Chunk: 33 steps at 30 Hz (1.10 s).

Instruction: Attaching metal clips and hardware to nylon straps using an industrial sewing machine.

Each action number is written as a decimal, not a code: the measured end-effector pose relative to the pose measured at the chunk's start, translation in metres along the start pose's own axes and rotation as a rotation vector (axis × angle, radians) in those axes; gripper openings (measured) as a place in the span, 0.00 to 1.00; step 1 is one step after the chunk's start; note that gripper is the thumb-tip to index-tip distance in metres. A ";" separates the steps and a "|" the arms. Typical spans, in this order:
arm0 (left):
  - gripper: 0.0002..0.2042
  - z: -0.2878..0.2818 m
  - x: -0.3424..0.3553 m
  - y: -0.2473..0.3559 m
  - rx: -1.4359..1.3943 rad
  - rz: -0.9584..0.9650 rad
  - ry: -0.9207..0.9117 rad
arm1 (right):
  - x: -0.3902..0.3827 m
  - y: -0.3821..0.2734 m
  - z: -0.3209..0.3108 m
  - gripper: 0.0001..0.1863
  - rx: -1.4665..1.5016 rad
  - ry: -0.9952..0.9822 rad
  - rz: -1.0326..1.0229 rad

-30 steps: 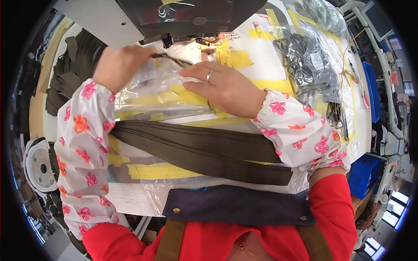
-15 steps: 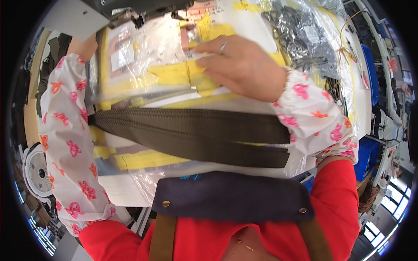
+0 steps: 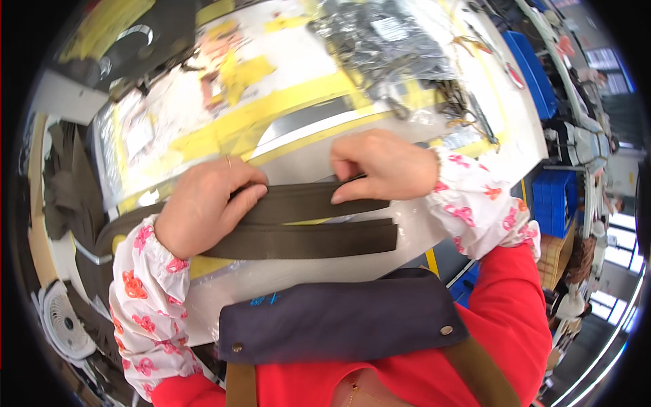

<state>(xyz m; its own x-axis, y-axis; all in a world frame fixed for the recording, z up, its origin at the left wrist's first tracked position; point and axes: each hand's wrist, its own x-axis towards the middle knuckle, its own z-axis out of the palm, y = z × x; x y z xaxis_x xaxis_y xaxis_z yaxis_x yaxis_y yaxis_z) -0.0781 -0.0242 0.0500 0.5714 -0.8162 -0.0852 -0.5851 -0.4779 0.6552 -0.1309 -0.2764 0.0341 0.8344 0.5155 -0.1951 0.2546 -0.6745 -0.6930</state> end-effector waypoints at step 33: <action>0.08 0.028 0.062 0.026 -0.133 0.046 0.361 | -0.035 0.064 -0.043 0.08 -0.441 0.663 0.239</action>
<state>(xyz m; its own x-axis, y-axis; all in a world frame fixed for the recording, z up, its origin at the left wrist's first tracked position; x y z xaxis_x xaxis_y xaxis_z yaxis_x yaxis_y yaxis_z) -0.0742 -0.0963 0.0405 0.7256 -0.6582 0.2007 -0.5489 -0.3778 0.7456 -0.1226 -0.3608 0.0262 0.9701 0.0062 0.2424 0.0866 -0.9427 -0.3222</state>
